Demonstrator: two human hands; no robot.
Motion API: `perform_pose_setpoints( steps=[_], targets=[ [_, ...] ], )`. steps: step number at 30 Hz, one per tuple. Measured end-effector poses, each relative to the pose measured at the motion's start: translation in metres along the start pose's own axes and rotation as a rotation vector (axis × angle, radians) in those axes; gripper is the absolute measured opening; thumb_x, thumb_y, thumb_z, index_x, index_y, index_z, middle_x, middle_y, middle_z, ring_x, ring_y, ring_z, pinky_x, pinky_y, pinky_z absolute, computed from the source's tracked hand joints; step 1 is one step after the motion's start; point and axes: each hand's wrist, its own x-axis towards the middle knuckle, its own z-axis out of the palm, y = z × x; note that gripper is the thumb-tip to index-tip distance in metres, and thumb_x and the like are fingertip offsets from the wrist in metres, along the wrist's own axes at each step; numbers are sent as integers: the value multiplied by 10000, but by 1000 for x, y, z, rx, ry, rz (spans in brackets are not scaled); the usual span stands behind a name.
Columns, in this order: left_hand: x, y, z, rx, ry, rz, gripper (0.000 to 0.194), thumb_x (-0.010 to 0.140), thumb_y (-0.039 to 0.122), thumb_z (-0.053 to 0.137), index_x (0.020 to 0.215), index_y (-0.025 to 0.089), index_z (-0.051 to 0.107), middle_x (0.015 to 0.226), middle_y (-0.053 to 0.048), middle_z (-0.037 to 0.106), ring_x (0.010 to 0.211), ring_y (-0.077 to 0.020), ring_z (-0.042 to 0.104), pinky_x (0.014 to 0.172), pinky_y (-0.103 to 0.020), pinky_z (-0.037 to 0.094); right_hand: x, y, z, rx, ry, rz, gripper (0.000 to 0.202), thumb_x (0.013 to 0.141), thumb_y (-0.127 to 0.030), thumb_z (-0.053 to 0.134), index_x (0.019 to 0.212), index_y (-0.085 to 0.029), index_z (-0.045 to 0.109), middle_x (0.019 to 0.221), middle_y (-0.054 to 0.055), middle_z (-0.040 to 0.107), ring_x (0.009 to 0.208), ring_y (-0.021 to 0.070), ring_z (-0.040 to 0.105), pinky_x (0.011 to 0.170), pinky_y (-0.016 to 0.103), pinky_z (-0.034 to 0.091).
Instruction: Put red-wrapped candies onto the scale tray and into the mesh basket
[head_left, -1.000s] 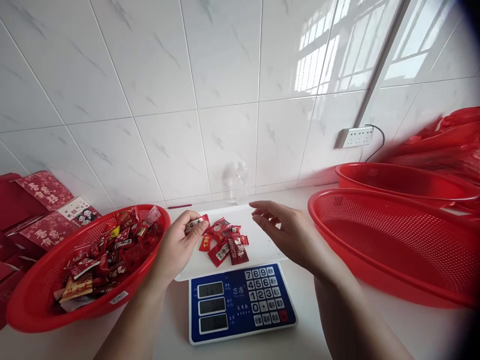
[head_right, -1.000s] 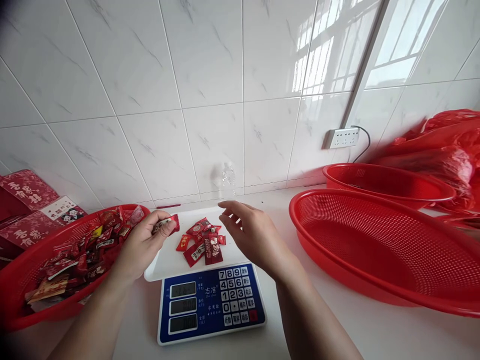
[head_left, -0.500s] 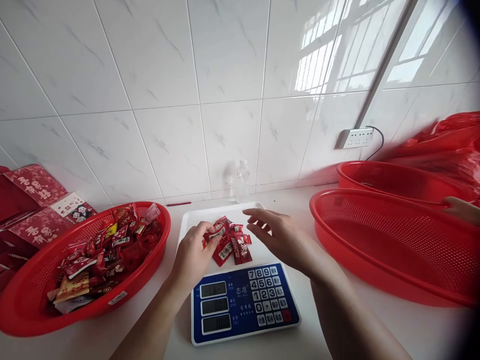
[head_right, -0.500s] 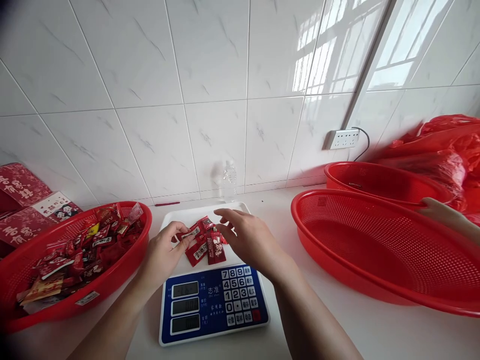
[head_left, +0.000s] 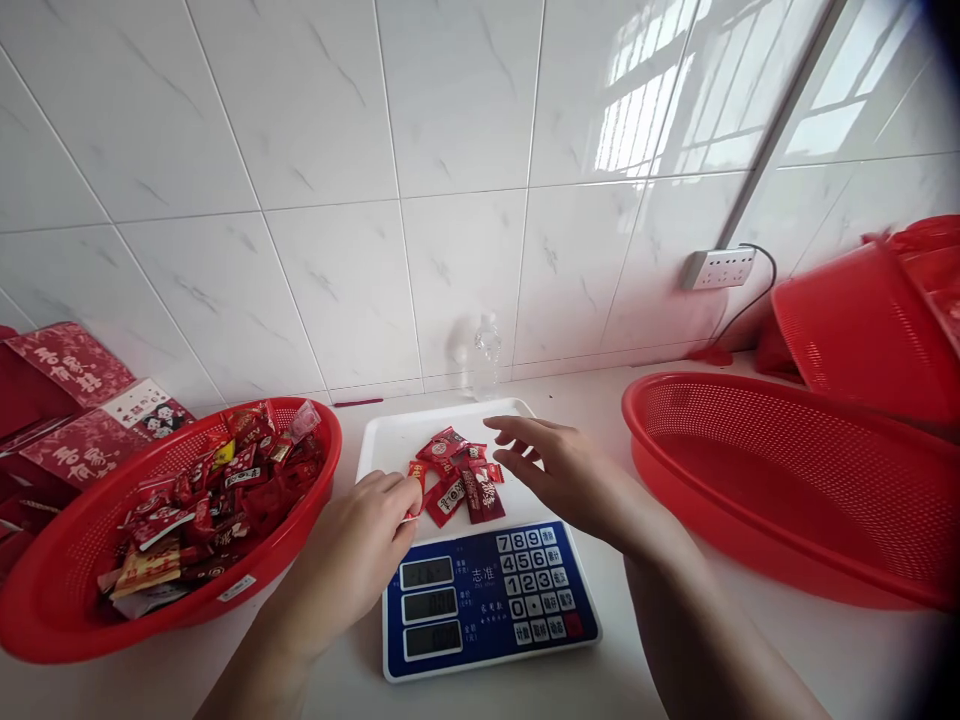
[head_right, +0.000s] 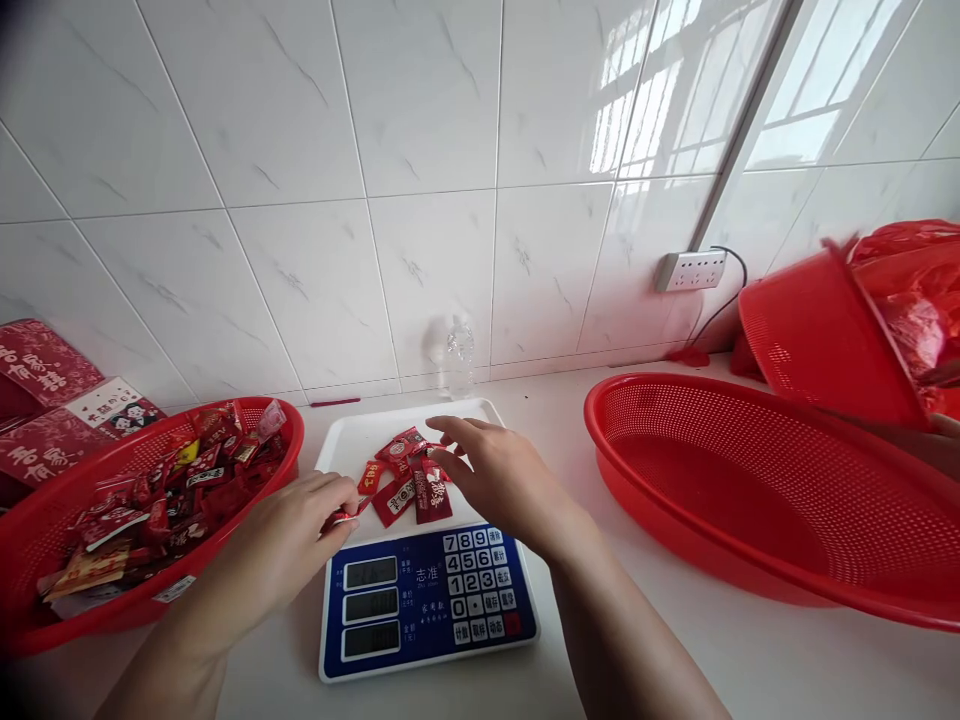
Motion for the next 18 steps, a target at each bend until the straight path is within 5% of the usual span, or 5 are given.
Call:
perform_pose_setpoints(
  steps=[6,11,18],
  targets=[
    [8,-3,13,-134,-79,59,178,831,170,436,766,212,597,868,-34,603,867,-194,541,710,-298,404,0,-1,0,-21,-9,-15,336,869,-272,469,1190,-239,565,1039,58,686,827,180,646,675,310,505],
    [8,-5,8,-216,-82,9,150,841,237,452,818,232,601,864,-1,618,793,-164,571,692,-274,416,-1,0,-3,-78,-36,-15,320,869,-261,470,1171,-240,575,1008,51,693,829,180,641,679,298,487],
    [13,-15,18,-224,-50,-14,163,833,267,485,903,251,632,937,-18,658,846,-184,614,725,-288,454,4,0,12,-165,-331,-1,224,844,-185,472,936,-227,671,897,41,708,821,200,637,685,305,461]
  ],
)
